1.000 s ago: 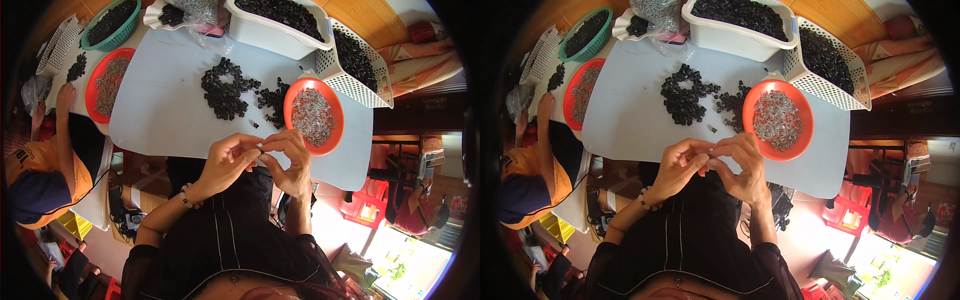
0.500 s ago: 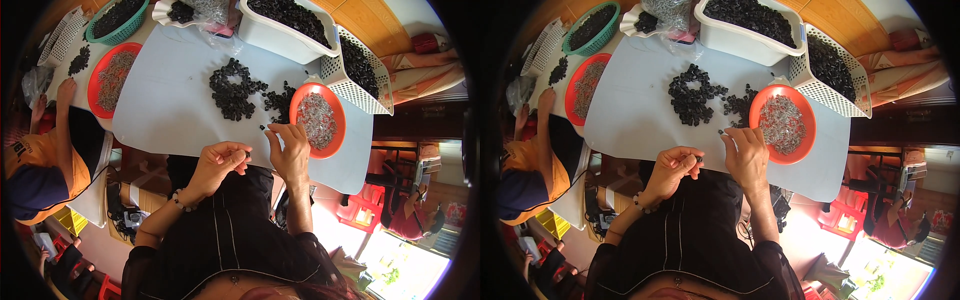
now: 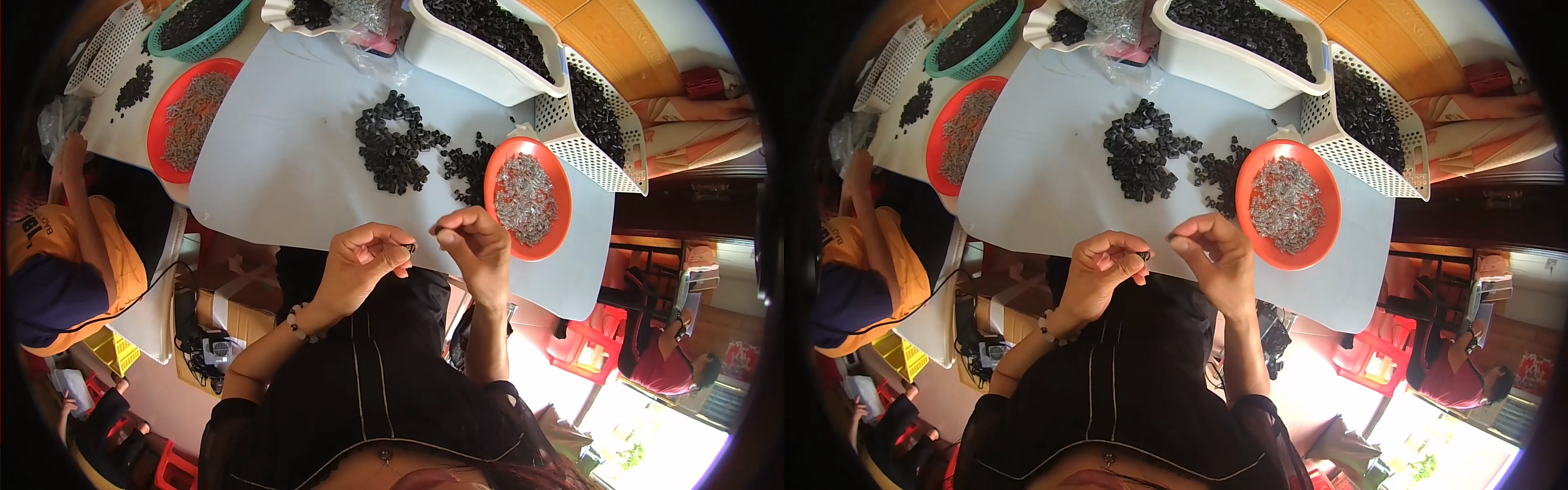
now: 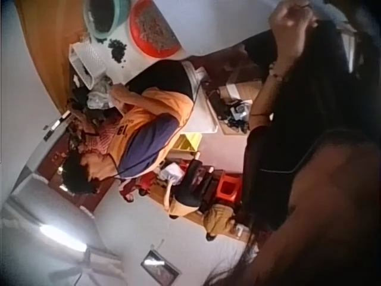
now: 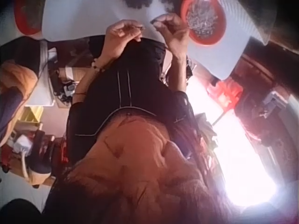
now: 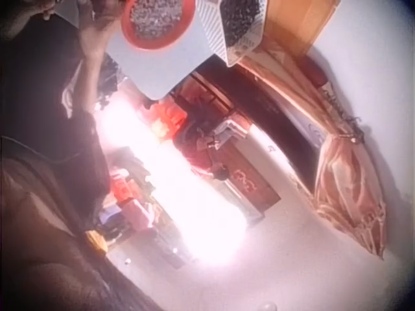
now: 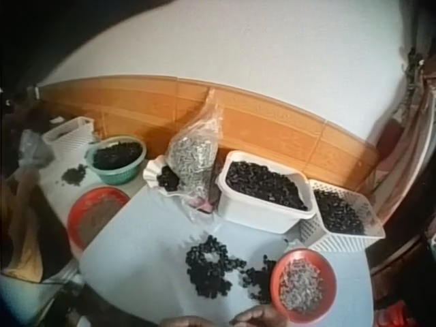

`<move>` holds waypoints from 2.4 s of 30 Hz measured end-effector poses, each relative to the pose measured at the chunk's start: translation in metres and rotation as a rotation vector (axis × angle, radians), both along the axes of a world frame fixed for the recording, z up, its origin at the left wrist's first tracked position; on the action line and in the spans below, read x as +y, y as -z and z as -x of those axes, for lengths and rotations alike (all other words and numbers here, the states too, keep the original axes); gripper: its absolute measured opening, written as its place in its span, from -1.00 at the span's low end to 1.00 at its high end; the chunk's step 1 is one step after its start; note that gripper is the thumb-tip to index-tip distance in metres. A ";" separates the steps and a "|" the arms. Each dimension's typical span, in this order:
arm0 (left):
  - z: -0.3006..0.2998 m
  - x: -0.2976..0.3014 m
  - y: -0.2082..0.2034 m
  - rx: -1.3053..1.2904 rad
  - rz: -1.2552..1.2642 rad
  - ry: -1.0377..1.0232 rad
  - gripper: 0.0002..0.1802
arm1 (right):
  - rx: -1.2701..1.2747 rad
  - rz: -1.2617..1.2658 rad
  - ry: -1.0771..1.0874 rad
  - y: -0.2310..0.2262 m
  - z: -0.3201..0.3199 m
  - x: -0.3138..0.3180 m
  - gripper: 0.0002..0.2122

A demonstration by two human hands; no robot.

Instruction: The person assembles small black components with silver parts by hand at a workbench.

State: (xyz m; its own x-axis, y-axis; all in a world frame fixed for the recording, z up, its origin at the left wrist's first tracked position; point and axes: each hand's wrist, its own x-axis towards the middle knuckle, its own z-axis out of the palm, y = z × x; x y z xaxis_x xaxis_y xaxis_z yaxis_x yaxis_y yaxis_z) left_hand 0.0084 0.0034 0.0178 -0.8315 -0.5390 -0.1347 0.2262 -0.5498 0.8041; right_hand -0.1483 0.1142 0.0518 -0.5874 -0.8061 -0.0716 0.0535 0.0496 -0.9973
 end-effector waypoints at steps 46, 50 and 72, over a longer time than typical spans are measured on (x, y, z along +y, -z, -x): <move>-0.010 0.015 -0.020 0.018 0.846 -0.152 -0.88 | -0.426 0.123 -0.241 0.003 -0.022 0.025 -0.89; -0.008 0.016 -0.015 0.021 0.891 -0.161 -0.88 | -0.385 0.079 -0.245 0.003 -0.020 0.022 -0.91; -0.004 0.006 -0.023 -0.015 0.873 -0.309 -0.85 | -0.694 0.159 -0.351 0.019 -0.020 0.004 -0.59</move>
State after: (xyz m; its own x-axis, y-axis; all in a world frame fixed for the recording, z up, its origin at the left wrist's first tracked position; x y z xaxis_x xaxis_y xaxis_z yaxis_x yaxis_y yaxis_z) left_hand 0.0119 0.0090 0.0404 -0.6357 -0.6517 0.4137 0.2481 0.3350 0.9090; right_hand -0.1286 0.1180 0.0331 -0.1602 -0.9674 -0.1963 0.6733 0.0384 -0.7384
